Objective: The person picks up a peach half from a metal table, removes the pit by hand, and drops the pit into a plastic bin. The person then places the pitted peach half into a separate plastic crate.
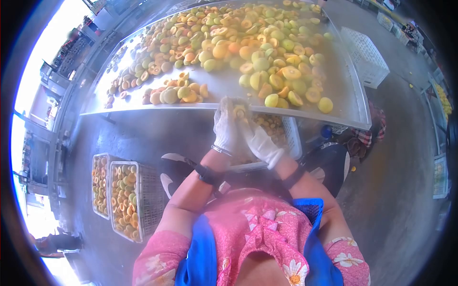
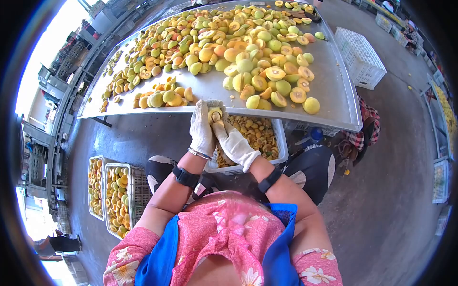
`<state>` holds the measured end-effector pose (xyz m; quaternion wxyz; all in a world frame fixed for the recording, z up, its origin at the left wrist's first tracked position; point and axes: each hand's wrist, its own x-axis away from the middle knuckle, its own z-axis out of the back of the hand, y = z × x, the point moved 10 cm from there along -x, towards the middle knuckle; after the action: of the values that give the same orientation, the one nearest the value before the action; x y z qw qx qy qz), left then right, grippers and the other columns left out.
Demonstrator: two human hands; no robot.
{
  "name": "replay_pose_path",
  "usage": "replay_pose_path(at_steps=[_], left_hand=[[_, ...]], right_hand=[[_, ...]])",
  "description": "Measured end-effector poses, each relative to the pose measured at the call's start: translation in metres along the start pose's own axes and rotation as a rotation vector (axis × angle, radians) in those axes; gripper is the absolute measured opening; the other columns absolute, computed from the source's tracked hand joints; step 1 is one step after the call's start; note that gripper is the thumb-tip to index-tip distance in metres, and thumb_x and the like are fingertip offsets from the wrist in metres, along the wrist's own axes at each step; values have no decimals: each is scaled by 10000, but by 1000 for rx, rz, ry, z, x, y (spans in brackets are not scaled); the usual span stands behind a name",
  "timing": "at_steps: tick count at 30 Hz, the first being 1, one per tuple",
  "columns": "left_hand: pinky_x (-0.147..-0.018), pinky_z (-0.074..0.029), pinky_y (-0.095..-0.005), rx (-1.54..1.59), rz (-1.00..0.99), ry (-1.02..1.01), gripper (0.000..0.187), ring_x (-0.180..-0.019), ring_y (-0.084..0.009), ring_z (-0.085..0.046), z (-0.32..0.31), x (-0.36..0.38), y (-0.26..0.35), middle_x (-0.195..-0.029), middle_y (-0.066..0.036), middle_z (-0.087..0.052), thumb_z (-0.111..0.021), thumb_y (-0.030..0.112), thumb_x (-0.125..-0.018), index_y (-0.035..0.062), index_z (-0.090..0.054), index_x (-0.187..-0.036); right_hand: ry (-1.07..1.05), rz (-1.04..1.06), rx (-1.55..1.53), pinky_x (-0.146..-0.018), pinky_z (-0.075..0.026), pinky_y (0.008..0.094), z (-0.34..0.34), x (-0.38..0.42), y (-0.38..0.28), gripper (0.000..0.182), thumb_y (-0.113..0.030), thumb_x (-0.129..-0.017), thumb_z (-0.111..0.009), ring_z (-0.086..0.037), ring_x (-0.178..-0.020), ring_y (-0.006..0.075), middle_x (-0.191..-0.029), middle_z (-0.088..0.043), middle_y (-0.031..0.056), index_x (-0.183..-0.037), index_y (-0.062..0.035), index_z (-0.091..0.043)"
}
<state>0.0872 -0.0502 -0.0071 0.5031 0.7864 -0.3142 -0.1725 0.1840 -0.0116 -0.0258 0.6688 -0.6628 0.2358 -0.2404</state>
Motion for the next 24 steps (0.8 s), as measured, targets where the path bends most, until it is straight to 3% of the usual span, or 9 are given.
replay_pose_path(at_steps=[5, 7, 11, 12, 14, 17, 21, 22, 24], left_hand=[[-722, -549, -360, -57, -16, -4, 437, -760, -229, -634, 17, -12, -8, -885, -133, -657, -472, 425, -1021, 15, -618, -975], [-722, -553, -376, 117, 209, -7, 444, -758, -245, -636, 23, -14, -30, -882, -137, -655, -471, 434, -1018, 15, -612, -976], [-764, -560, -410, -121, -30, 65, 409, -813, -268, -645, 39, -16, -25, -924, -140, -659, -464, 394, -1020, 12, -613, -1028], [-764, -560, -410, -121, -30, 65, 409, -813, -268, -645, 33, -9, -18, -924, -140, -659, -464, 394, -1020, 12, -613, -1028], [-826, -558, -417, 340, 182, -99, 381, -875, -262, -647, -2, 10, -15, -965, -132, -661, -469, 366, -1017, 16, -615, -1051], [-877, -550, -423, 261, 137, -75, 369, -931, -262, -639, 6, 5, -16, -1015, -133, -653, -477, 363, -1014, 21, -609, -1056], [-888, -549, -432, 240, 97, -62, 371, -936, -265, -637, 9, -4, -19, -1020, -138, -648, -483, 369, -1011, 22, -605, -1057], [-889, -550, -433, 296, 132, -57, 369, -933, -265, -638, 4, 0, -18, -1010, -137, -648, -490, 370, -1009, 22, -606, -1050], [-889, -550, -434, 352, 170, -55, 368, -930, -266, -638, -2, 5, -18, -1000, -136, -648, -497, 371, -1008, 22, -607, -1044]], right_hand=[[-44, -10, -59, -760, -494, 340, -7, 5, 6, 500, -450, -1014, -496, -596, -831, 203, -982, -675, 126, -1198, 3, -603], [82, 141, 106, -634, -468, 282, 0, 5, -7, 473, -465, -1015, -491, -538, -710, 121, -842, -632, 46, -1147, -30, -621], [-89, -99, -155, -521, -421, 265, -14, 2, 15, 447, -481, -1013, -481, -523, -594, 111, -727, -590, 19, -1077, -62, -624], [-102, -123, -192, -470, -386, 259, -14, 0, 22, 433, -488, -1012, -476, -492, -535, 101, -683, -560, 5, -1052, -79, -615], [-156, -305, -343, -384, -336, 257, -16, 0, 37, 419, -505, -1009, -467, -427, -441, 88, -629, -518, -10, -1021, -105, -587], [-191, -302, -373, -355, -307, 248, -19, 2, 36, 399, -497, -1010, -473, -386, -409, 75, -605, -488, -23, -1011, -111, -570], [14, 23, -18, -546, -456, 279, -2, 4, -4, 459, -468, -1018, -478, -532, -608, 118, -767, -610, 37, -1094, -38, -617], [14, -22, -28, -647, -482, 299, 0, 8, -9, 490, -466, -1019, -476, -565, -714, 139, -859, -645, 65, -1130, -13, -629], [32, -30, 15, -653, -485, 307, 5, 12, -18, 488, -462, -1019, -476, -572, -721, 147, -867, -650, 72, -1132, -13, -628]])
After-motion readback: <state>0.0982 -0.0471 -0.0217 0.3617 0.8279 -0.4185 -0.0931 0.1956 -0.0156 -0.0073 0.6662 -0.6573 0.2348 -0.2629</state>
